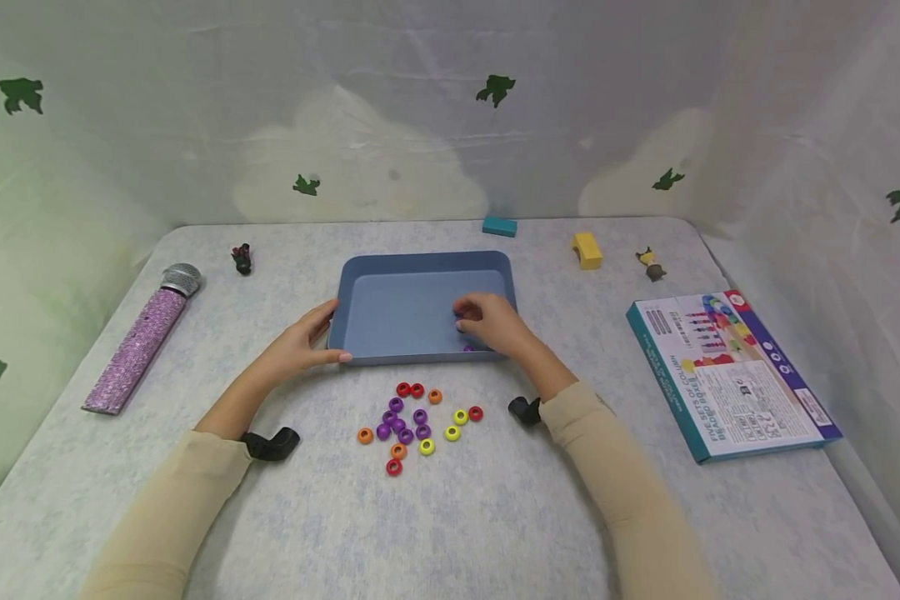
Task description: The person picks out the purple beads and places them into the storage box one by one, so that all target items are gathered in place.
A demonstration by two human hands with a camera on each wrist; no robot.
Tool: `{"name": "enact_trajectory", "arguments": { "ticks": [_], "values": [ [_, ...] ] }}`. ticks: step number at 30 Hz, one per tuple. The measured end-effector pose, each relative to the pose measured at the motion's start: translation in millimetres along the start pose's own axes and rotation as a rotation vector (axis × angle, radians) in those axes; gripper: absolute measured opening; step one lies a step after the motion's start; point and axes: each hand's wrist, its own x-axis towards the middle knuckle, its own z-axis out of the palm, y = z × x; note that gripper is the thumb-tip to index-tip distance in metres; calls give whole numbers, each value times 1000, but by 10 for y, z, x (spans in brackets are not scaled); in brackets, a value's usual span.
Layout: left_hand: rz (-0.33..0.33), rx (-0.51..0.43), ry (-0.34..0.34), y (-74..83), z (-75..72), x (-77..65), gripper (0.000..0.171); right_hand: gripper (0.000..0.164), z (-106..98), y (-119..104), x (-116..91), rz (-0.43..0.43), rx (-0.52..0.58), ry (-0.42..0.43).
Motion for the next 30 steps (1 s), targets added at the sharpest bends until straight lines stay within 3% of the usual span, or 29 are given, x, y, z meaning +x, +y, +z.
{"name": "enact_trajectory", "arguments": {
  "ticks": [5, 9, 13, 18, 21, 27, 30],
  "values": [
    [-6, 2, -2, 50, -10, -22, 97, 29, -12, -299, -277, -186, 91, 14],
    [-6, -2, -9, 59, -15, -26, 97, 27, 57, -526, -524, -311, 144, -58],
    [-6, 9, -6, 0, -2, 3, 99, 26, 217, -534, -696, -319, 187, -180],
    [-10, 16, -8, 9, -1, 2, 100, 24, 467, -325, -771, -258, 199, -273],
    [-16, 11, -3, 16, -3, -4, 99, 23, 562, -250, -769, -263, 173, -276],
    [-10, 9, -9, 11, -3, -11, 99, 21, 633, -246, -750, -375, 3, -247],
    [-5, 3, -12, 9, -2, -14, 99, 21, 657, -237, -735, -384, -30, -246]
  ]
}}
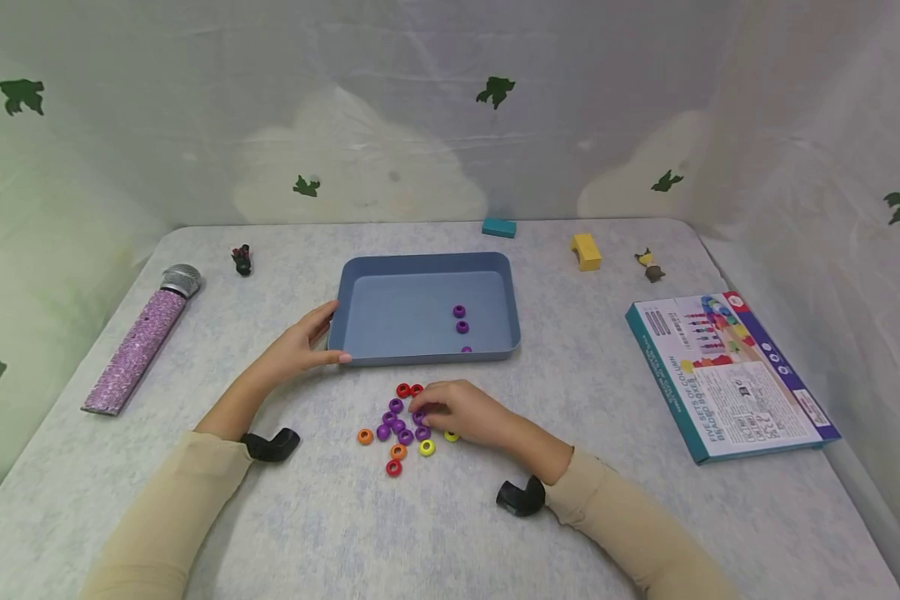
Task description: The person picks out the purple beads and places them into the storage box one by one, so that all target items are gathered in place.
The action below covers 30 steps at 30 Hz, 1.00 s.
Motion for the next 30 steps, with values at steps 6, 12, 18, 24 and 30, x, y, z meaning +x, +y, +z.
{"name": "enact_trajectory", "arguments": {
  "ticks": [6, 12, 18, 24, 30],
  "values": [
    [19, -6, 8, -3, 7, -8, 98, 18, -16, -6, 27, 31, 16, 3],
    [31, -6, 16, 5, 4, -20, 96, 21, -262, -60, 124, 55, 94, 96],
    [12, -16, 13, -6, 7, -6, 99, 24, -571, 182, 308, 162, 103, 244],
    [0, -19, 7, -14, 4, 4, 99, 22, -718, 477, 431, 337, 73, 272],
    [-7, -13, 10, 1, 4, 3, 99, 19, -760, 563, 489, 386, 64, 260]
  ]
}}
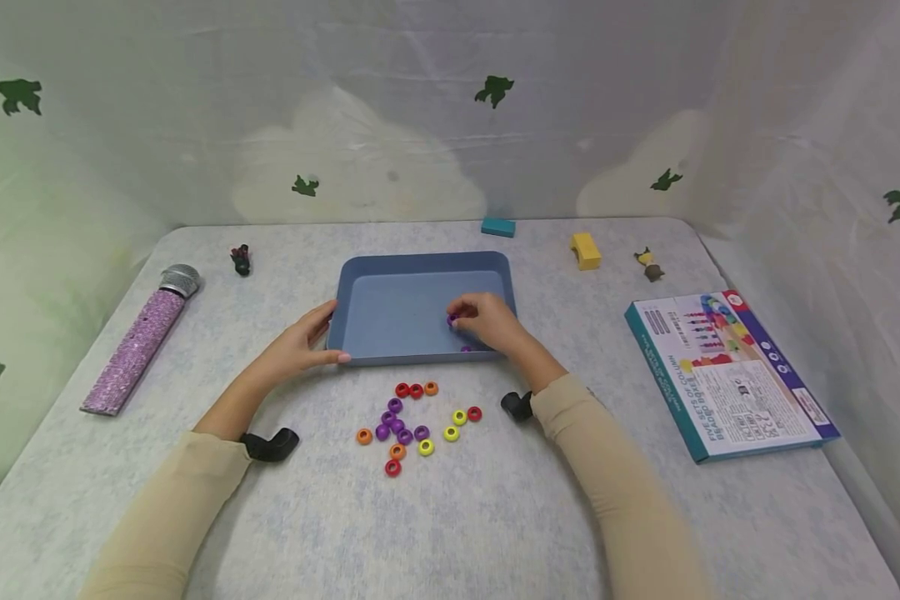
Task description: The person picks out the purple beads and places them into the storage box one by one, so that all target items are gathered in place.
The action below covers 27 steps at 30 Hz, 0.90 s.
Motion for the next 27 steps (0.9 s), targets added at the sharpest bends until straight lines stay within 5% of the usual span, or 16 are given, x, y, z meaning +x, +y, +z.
{"name": "enact_trajectory", "arguments": {
  "ticks": [13, 24, 27],
  "values": [
    [-4, 9, 2, -2, 7, 2, 99, 17, 1, -45, -9, -26, -68, -12],
    [1, 17, 3, -11, 4, 3, 99, 30, 119, -365, -467, -377, 93, -155],
    [1, 21, 3, -11, 5, 5, 98, 29, 228, -373, -588, -380, 139, -239]
  ]
}}
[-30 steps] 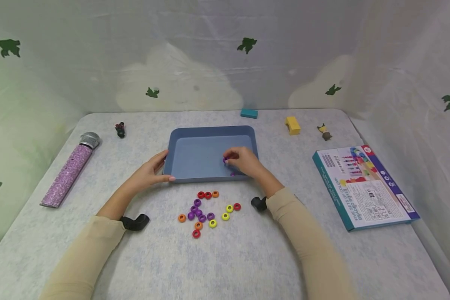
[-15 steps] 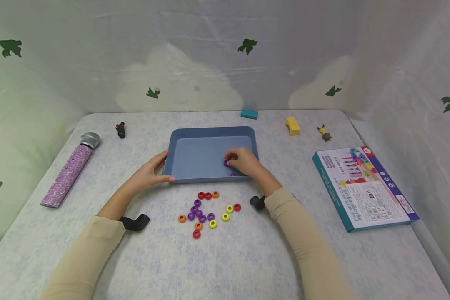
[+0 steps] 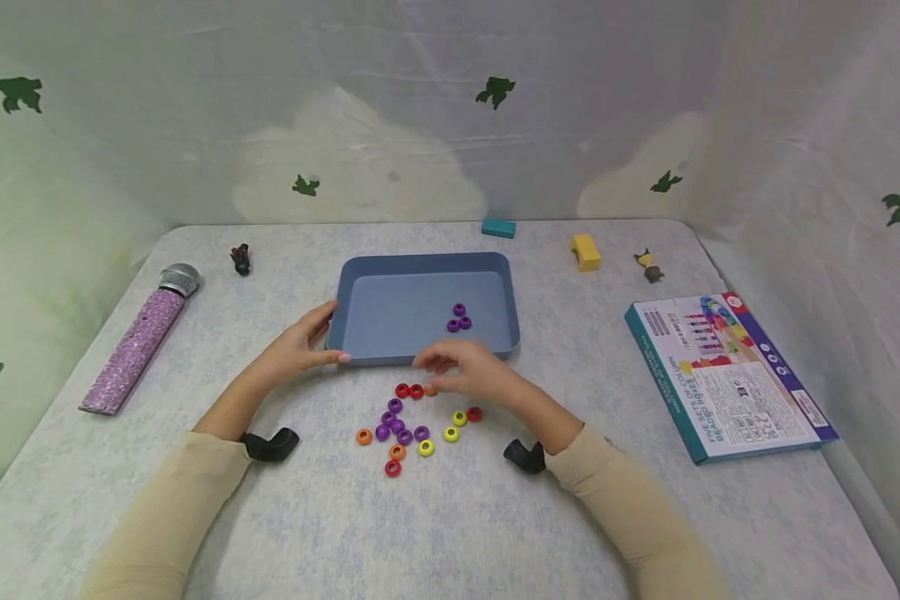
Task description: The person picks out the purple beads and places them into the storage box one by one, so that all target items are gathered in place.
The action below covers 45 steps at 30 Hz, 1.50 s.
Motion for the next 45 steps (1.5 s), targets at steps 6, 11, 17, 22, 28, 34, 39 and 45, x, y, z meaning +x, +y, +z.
{"name": "enact_trajectory", "arguments": {
  "ticks": [6, 11, 17, 22, 28, 34, 39, 45],
  "values": [
    [-5, 5, -1, -7, 2, 8, 99, 26, 219, 31, -130, 75, 62, -144],
    [-1, 1, -1, -9, 1, 8, 99, 21, 322, 46, -176, 111, 65, -240],
    [0, 6, -6, -9, -3, -8, 98, 16, 377, 65, -177, 64, -5, -259],
    [-4, -4, -16, 2, -5, -18, 98, 16, 319, 10, -152, 69, -14, -224],
    [1, -7, -14, 11, -6, -17, 98, 19, 13, -122, -30, 69, 5, -2],
    [8, -3, -5, 10, 2, -6, 97, 19, -321, -30, 95, 178, 42, 199],
    [1, -13, -7, 15, 5, -2, 97, 19, -431, 299, 166, 329, -29, 207],
    [-4, -12, -13, 14, -2, -2, 96, 14, -408, 473, 227, 419, -158, 155]
  ]
}}
